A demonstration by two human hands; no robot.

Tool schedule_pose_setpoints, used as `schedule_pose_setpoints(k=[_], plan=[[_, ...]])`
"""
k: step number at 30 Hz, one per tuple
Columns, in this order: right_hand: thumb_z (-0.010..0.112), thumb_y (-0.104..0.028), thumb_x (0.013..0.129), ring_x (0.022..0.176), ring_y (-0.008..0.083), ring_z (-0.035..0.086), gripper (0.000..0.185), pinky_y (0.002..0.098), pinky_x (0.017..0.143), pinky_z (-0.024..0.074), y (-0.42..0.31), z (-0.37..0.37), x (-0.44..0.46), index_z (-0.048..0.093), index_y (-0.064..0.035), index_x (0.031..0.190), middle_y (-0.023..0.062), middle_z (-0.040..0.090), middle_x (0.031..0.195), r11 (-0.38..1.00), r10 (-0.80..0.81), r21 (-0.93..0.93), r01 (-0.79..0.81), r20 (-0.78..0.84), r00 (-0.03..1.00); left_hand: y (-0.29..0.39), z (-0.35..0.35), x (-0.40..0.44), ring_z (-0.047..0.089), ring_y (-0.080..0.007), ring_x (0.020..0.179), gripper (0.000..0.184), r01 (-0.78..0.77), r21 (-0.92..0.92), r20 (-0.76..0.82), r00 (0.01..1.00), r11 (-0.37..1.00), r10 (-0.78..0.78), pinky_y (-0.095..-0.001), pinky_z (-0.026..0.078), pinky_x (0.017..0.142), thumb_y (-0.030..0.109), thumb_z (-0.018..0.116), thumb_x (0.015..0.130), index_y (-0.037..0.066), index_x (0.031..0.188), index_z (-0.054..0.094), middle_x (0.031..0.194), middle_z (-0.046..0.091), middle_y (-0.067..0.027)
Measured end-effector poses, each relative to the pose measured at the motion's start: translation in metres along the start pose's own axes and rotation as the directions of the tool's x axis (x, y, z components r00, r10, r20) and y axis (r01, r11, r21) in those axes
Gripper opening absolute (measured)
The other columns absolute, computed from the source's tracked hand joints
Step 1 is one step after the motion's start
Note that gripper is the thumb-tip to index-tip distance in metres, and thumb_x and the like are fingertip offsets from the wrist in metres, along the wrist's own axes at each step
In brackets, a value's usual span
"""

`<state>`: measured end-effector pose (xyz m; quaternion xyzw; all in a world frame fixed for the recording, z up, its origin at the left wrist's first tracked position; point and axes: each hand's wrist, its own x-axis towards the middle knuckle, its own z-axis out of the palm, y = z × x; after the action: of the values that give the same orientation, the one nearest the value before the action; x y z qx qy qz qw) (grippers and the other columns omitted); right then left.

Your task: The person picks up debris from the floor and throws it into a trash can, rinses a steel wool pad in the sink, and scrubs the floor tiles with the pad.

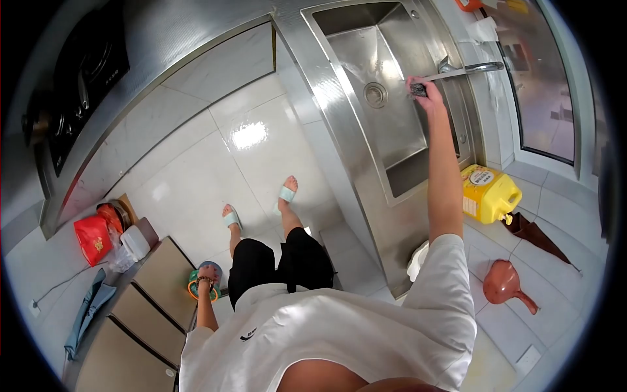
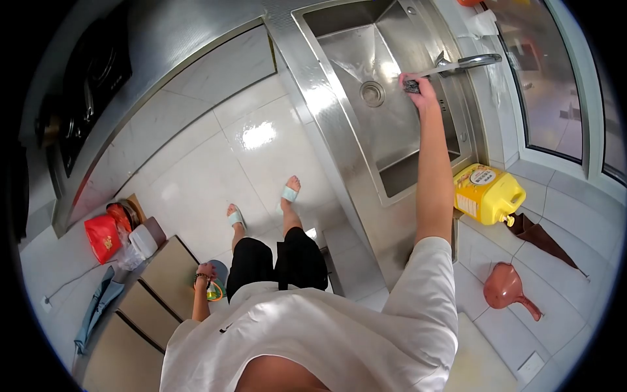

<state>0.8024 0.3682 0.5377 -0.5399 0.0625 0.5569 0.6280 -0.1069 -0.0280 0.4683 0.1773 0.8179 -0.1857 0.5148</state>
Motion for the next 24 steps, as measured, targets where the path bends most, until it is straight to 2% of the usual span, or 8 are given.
schedule_pose_setpoints(k=[2,3,10,12,16,18,21,24], plan=[[0.057,0.002,0.095,0.08,0.0264,0.063,0.009,0.0327,0.053,0.0486,0.005,0.004,-0.002,0.05,0.0036,0.1,0.0229,0.062,0.102,0.998,0.035,-0.053,-0.032,0.06,0.998,0.0,-0.005,0.005,0.061,-0.0234,0.047,0.036,-0.003,-0.011,-0.001,1.0,1.0,0.003,-0.0353,0.052,0.045,0.027,0.042,0.096,0.001,0.099,0.067,0.07,0.067,-0.0144],[0.059,-0.002,0.097,0.065,0.0157,0.054,0.011,0.0243,0.045,0.0383,0.003,0.004,0.0,0.05,-0.0002,0.103,0.0192,0.062,0.097,0.987,0.104,-0.14,-0.084,0.144,0.984,0.001,-0.006,0.003,0.061,-0.0234,0.047,0.036,-0.004,-0.01,-0.002,1.0,1.0,0.004,-0.0353,0.052,0.045,0.027,0.042,0.096,0.001,0.099,0.067,0.07,0.067,-0.0144],[0.058,-0.02,0.102,0.044,0.0074,0.035,0.012,0.0227,0.034,0.0219,0.012,0.027,0.016,0.052,-0.0086,0.1,0.0068,0.06,0.081,0.834,0.015,-0.549,0.056,0.123,0.992,0.002,-0.017,0.001,0.062,-0.022,0.049,0.036,-0.026,0.012,-0.002,1.0,1.0,0.026,-0.0352,0.052,0.045,0.027,0.042,0.097,0.002,0.1,0.068,0.071,0.068,-0.0136],[0.054,-0.031,0.103,0.042,0.0088,0.035,0.023,0.0239,0.034,0.0225,0.014,0.032,0.019,0.052,-0.0085,0.098,0.0055,0.056,0.071,0.873,-0.026,-0.488,0.0,-0.046,0.999,-0.005,-0.018,-0.004,0.062,-0.0219,0.048,0.036,-0.02,0.009,-0.008,1.0,1.0,0.02,-0.0352,0.052,0.045,0.027,0.042,0.097,0.002,0.101,0.067,0.071,0.068,-0.0136],[0.051,-0.038,0.102,0.043,0.0103,0.037,0.029,0.026,0.034,0.0258,0.008,0.003,0.049,0.053,-0.0096,0.095,0.0037,0.051,0.064,0.906,0.029,-0.422,-0.042,-0.038,0.999,-0.028,-0.02,-0.008,0.06,-0.0219,0.044,0.036,-0.057,0.015,-0.068,0.996,0.998,0.058,-0.0356,0.048,0.041,0.027,0.042,0.097,0.002,0.101,0.067,0.069,0.068,-0.0127],[0.05,-0.026,0.104,0.045,0.0128,0.038,0.02,0.0281,0.036,0.0266,0.007,-0.001,0.055,0.052,-0.0071,0.099,0.0097,0.055,0.075,0.983,-0.095,-0.155,0.096,0.014,0.995,-0.034,-0.018,-0.012,0.06,-0.0219,0.045,0.035,-0.001,-0.048,-0.057,0.998,0.999,-0.002,-0.0357,0.047,0.04,0.029,0.043,0.098,0.002,0.099,0.067,0.067,0.067,-0.0124],[0.054,-0.013,0.1,0.046,0.0114,0.04,0.012,0.0295,0.036,0.0315,0.012,0.003,0.065,0.055,-0.0043,0.092,0.0078,0.057,0.076,0.991,0.007,0.137,0.006,-0.097,0.995,-0.041,-0.017,-0.015,0.059,-0.0228,0.044,0.037,0.045,-0.101,0.0,0.999,0.994,-0.045,-0.0361,0.048,0.04,0.031,0.044,0.099,0.002,0.099,0.067,0.068,0.066,-0.0132],[0.056,-0.003,0.097,0.045,0.0132,0.042,0.003,0.0297,0.037,0.0343,0.022,-0.004,0.067,0.056,-0.0004,0.097,0.0102,0.06,0.083,0.979,0.031,0.206,-0.008,-0.107,0.994,-0.048,-0.014,-0.016,0.058,-0.0236,0.044,0.039,0.04,-0.114,-0.007,0.999,0.993,-0.041,-0.0365,0.047,0.04,0.032,0.043,0.1,0.001,0.1,0.067,0.07,0.067,-0.0148]])
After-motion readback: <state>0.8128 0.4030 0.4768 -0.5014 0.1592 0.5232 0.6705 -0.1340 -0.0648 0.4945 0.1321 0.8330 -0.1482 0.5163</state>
